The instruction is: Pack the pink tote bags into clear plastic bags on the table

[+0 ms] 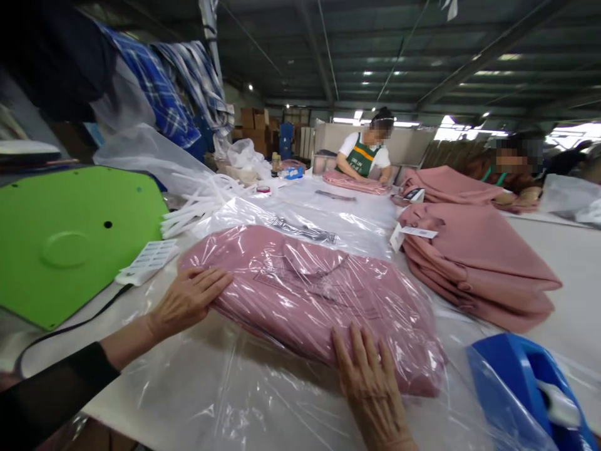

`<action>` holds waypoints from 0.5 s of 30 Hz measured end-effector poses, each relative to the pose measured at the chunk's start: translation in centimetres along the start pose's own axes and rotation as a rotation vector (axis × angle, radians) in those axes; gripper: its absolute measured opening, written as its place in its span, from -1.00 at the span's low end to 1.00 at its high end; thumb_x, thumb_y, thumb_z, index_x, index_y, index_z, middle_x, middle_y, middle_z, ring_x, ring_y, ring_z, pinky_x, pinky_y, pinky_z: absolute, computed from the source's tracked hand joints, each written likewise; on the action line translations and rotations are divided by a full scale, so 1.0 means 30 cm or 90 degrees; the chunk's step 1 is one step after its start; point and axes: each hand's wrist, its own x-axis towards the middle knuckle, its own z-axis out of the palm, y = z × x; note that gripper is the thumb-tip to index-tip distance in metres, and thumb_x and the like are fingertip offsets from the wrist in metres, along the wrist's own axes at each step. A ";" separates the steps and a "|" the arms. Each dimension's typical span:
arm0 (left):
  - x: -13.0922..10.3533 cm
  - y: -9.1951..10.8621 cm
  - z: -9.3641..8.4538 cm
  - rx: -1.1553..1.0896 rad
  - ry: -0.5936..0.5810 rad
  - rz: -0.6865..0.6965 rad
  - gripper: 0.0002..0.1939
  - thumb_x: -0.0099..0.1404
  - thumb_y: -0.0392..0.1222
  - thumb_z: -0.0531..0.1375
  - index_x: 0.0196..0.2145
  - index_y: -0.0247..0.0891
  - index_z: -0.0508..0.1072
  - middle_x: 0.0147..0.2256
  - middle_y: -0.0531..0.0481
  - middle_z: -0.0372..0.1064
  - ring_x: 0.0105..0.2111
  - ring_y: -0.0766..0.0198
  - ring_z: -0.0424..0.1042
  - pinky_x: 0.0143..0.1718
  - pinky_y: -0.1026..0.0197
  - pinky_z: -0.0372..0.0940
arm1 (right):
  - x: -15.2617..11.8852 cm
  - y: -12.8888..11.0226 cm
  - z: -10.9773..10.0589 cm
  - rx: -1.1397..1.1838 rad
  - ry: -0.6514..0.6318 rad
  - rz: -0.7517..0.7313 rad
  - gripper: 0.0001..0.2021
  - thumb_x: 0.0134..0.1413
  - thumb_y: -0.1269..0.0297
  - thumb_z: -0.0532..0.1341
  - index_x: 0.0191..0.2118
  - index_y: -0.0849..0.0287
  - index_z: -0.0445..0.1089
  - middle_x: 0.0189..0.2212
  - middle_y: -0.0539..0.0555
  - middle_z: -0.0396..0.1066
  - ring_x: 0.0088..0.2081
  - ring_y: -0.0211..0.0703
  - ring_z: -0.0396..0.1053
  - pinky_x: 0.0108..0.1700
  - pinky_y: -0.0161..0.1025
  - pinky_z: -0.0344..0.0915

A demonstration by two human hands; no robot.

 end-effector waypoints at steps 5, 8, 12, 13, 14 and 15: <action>0.024 -0.032 -0.011 -0.009 0.011 0.019 -0.50 0.15 -0.56 -0.05 0.04 -0.38 0.29 -0.12 -0.21 0.51 -0.12 0.11 0.49 -0.14 0.06 0.22 | -0.021 0.080 -0.044 -0.030 0.015 0.045 -0.45 0.17 0.33 0.08 0.28 0.23 0.08 0.10 0.26 0.34 0.11 0.16 0.26 0.21 0.10 0.04; 0.011 -0.039 -0.006 -0.014 0.009 0.029 -0.37 0.17 -0.55 -0.07 0.21 -0.36 0.14 -0.11 -0.23 0.50 -0.14 0.09 0.50 -0.16 0.05 0.23 | -0.038 0.126 -0.067 0.009 0.043 0.077 -0.55 0.19 0.34 0.04 0.20 0.18 0.17 0.06 0.22 0.38 0.07 0.12 0.29 0.19 0.08 0.05; -0.027 -0.035 0.008 -0.026 -0.005 0.005 -0.20 0.19 -0.56 -0.07 0.35 -0.25 -0.14 -0.05 -0.22 0.48 -0.09 0.07 0.48 -0.15 0.03 0.23 | -0.069 0.164 -0.085 0.003 0.045 0.054 -0.61 0.27 0.27 0.00 0.17 0.20 0.21 0.09 0.25 0.34 0.10 0.17 0.27 0.18 0.09 0.08; -0.036 -0.034 0.012 -0.029 -0.012 0.006 -0.19 0.19 -0.55 -0.07 0.36 -0.23 -0.17 -0.04 -0.21 0.48 -0.08 0.07 0.48 -0.14 0.03 0.24 | -0.077 0.171 -0.086 -0.012 0.051 0.050 -0.62 0.27 0.27 0.00 0.16 0.22 0.21 0.10 0.29 0.32 0.12 0.21 0.25 0.17 0.11 0.09; -0.044 -0.034 0.015 -0.033 -0.019 0.008 -0.18 0.20 -0.55 -0.06 0.37 -0.22 -0.20 -0.04 -0.20 0.48 -0.07 0.07 0.48 -0.14 0.03 0.24 | -0.084 0.180 -0.087 -0.029 0.058 0.046 -0.62 0.27 0.28 0.01 0.15 0.24 0.21 0.11 0.32 0.30 0.13 0.24 0.23 0.16 0.13 0.10; -0.051 -0.035 0.019 -0.038 -0.024 0.010 -0.17 0.20 -0.55 -0.06 0.37 -0.21 -0.21 -0.04 -0.19 0.48 -0.07 0.07 0.48 -0.13 0.03 0.24 | -0.091 0.189 -0.088 -0.046 0.064 0.040 -0.63 0.26 0.31 0.01 0.14 0.26 0.22 0.11 0.34 0.28 0.14 0.26 0.22 0.16 0.13 0.12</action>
